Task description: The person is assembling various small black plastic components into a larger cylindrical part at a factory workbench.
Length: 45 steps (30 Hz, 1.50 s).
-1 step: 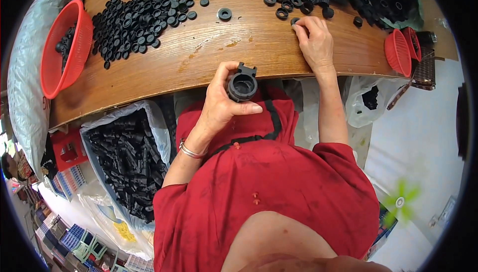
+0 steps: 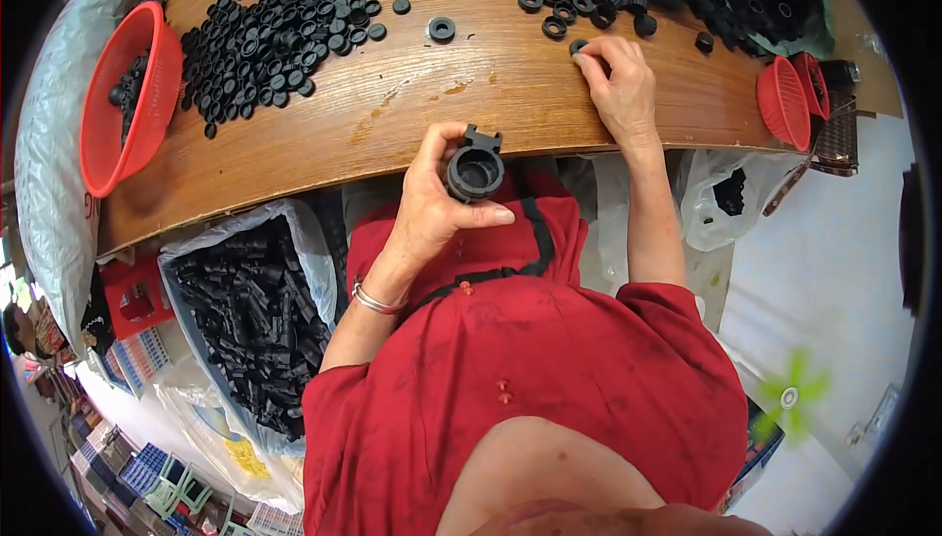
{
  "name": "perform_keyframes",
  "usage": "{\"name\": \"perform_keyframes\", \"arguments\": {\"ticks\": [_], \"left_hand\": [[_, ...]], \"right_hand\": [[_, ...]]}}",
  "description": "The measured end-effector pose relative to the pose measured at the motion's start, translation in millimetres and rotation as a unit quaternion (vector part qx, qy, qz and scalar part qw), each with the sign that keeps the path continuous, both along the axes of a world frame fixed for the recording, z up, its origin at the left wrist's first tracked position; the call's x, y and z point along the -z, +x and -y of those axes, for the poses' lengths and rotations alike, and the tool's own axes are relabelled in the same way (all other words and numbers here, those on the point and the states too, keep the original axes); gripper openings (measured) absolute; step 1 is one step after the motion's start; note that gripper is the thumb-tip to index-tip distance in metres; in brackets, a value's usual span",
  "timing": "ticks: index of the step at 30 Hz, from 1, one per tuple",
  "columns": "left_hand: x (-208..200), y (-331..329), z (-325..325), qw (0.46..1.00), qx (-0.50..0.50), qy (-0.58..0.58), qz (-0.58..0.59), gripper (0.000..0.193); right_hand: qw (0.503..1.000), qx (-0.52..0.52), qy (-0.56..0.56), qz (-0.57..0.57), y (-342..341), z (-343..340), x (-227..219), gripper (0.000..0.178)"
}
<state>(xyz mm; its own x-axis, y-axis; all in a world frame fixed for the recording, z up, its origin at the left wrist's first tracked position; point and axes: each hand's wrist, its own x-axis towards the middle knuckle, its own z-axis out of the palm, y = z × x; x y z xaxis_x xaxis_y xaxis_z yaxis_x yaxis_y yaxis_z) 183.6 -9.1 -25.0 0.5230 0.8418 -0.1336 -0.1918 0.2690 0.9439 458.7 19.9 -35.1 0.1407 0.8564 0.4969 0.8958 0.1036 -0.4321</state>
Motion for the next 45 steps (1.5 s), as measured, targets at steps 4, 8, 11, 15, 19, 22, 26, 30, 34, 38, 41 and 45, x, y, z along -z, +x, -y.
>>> {"name": "perform_keyframes", "arguments": {"ticks": [4, 8, 11, 15, 19, 22, 26, 30, 34, 38, 41, 45], "left_hand": [[8, -3, -4, 1.0, 0.018, -0.013, -0.007, 0.077], [3, -1, -6, 0.989, 0.066, -0.115, 0.059, 0.076], [2, -3, -6, 0.989, 0.05, -0.127, 0.066, 0.076], [4, -7, -13, 0.987, -0.015, -0.143, 0.076, 0.066], [10, -7, -20, 0.979, -0.006, -0.179, 0.1, 0.056], [10, -7, -20, 0.979, -0.003, -0.172, 0.107, 0.056], [10, -8, -20, 0.978, -0.004, -0.173, 0.115, 0.058], [11, -6, -22, 0.979, 0.01, -0.168, 0.113, 0.058], [16, -13, -22, 0.974, 0.023, -0.168, 0.147, 0.067], [-6, -2, -29, 0.938, 0.056, -0.16, 0.304, 0.089], [-12, -1, -36, 0.912, 0.074, -0.181, 0.36, 0.089], [-21, -10, -37, 0.902, 0.04, -0.232, 0.361, 0.088]], "right_hand": [[0.998, -0.048, 0.002, -0.032, -10, 15, 0, 0.014], [0.989, -0.141, -0.014, -0.05, -25, 16, -6, 0.017], [0.994, -0.048, 0.005, -0.099, -5, 5, -9, 0.013], [0.995, 0.028, 0.099, -0.007, 38, -48, -23, 0.01], [0.995, 0.006, 0.09, 0.043, 54, -115, -37, 0.015], [0.992, 0.035, 0.067, 0.097, 55, -161, -36, 0.024], [0.975, 0.083, -0.035, 0.203, 51, -194, -23, 0.033], [0.982, 0.015, 0.102, 0.158, 53, -178, -5, 0.04], [0.991, -0.096, -0.01, -0.094, -26, -98, -43, 0.035], [0.818, -0.238, -0.088, -0.516, -71, -31, -36, 0.043], [0.769, -0.271, -0.072, -0.575, -91, -4, -37, 0.046], [0.833, -0.285, -0.037, -0.472, -94, 8, -32, 0.045]]}}
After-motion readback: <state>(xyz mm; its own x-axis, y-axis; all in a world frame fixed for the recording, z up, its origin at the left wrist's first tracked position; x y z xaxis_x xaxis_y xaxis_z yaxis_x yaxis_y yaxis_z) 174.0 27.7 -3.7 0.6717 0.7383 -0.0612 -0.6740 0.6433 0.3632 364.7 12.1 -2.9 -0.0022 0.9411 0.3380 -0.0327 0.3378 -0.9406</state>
